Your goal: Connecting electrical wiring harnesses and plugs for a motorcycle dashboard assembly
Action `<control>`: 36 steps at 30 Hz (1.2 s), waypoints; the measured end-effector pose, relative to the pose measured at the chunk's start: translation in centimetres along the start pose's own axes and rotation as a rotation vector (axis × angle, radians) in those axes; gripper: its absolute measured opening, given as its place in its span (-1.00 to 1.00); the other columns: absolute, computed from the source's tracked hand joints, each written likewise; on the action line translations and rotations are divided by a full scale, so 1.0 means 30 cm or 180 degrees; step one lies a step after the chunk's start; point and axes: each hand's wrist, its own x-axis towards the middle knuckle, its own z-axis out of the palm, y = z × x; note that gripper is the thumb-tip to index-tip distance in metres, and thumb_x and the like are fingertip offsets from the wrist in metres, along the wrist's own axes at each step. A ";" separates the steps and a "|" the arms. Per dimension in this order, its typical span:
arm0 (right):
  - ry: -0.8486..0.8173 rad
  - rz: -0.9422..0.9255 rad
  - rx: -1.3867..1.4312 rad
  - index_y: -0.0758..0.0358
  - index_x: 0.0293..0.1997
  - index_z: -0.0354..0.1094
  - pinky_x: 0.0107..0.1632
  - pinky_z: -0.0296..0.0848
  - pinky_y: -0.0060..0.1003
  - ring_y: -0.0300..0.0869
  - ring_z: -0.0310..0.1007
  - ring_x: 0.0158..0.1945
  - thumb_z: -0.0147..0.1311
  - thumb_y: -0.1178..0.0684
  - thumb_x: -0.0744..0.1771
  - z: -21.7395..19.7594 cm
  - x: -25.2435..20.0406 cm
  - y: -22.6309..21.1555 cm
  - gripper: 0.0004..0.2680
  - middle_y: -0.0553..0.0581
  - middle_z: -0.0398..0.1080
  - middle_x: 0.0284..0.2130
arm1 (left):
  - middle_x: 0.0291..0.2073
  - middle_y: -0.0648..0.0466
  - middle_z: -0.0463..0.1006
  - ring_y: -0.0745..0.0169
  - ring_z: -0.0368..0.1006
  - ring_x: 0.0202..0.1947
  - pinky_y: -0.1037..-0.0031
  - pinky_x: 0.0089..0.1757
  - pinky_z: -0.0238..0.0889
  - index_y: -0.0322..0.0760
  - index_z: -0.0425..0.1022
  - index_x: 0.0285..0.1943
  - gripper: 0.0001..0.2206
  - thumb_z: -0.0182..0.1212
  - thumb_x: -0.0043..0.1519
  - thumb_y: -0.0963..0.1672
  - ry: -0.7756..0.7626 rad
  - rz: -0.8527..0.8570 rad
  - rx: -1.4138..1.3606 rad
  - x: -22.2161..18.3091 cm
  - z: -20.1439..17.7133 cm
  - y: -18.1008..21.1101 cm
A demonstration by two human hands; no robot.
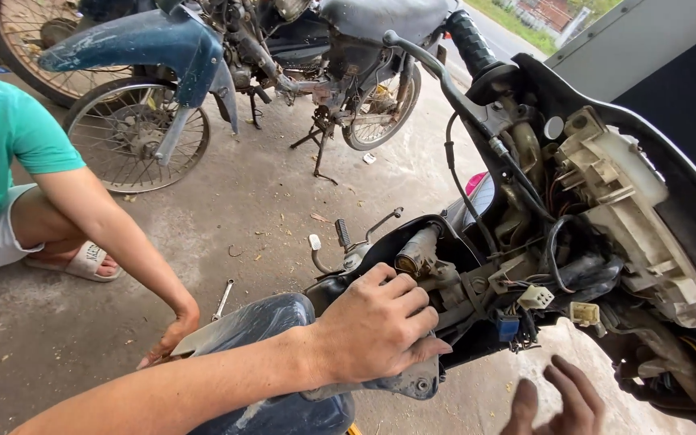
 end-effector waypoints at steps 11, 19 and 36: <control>0.0774 -0.0063 -0.0808 0.60 -0.09 0.37 0.15 0.42 -0.09 0.09 0.35 0.05 0.16 0.40 0.34 0.215 0.131 -0.243 -0.90 0.39 0.47 -0.09 | -0.27 -0.01 0.56 0.09 0.40 -0.28 0.25 -0.11 0.21 -0.34 0.55 -0.22 -0.78 0.31 0.21 -0.06 -0.0029 0.0015 -0.0348 0.035 0.001 -0.005; 0.0431 0.0039 -0.1239 0.46 0.20 0.35 0.11 0.47 -0.02 0.13 0.36 0.09 0.30 0.11 0.24 0.250 0.074 -0.273 -0.58 0.51 0.36 0.15 | -0.25 0.08 0.59 0.14 0.45 -0.27 0.34 -0.16 0.26 -0.29 0.57 -0.21 -0.77 0.34 0.15 -0.04 -0.0120 -0.0046 -0.0327 0.086 -0.001 0.024; 0.0149 0.0556 0.0714 0.25 -0.16 0.55 -0.31 0.62 -0.43 -0.22 0.63 -0.30 0.28 0.20 0.20 0.259 -0.021 -0.187 -0.83 0.55 0.01 0.36 | -0.28 0.17 0.69 0.25 0.60 -0.16 0.42 -0.08 0.37 -0.18 0.67 -0.25 -0.72 0.44 -0.07 -0.02 -0.0483 -0.0073 0.0301 0.053 0.120 0.006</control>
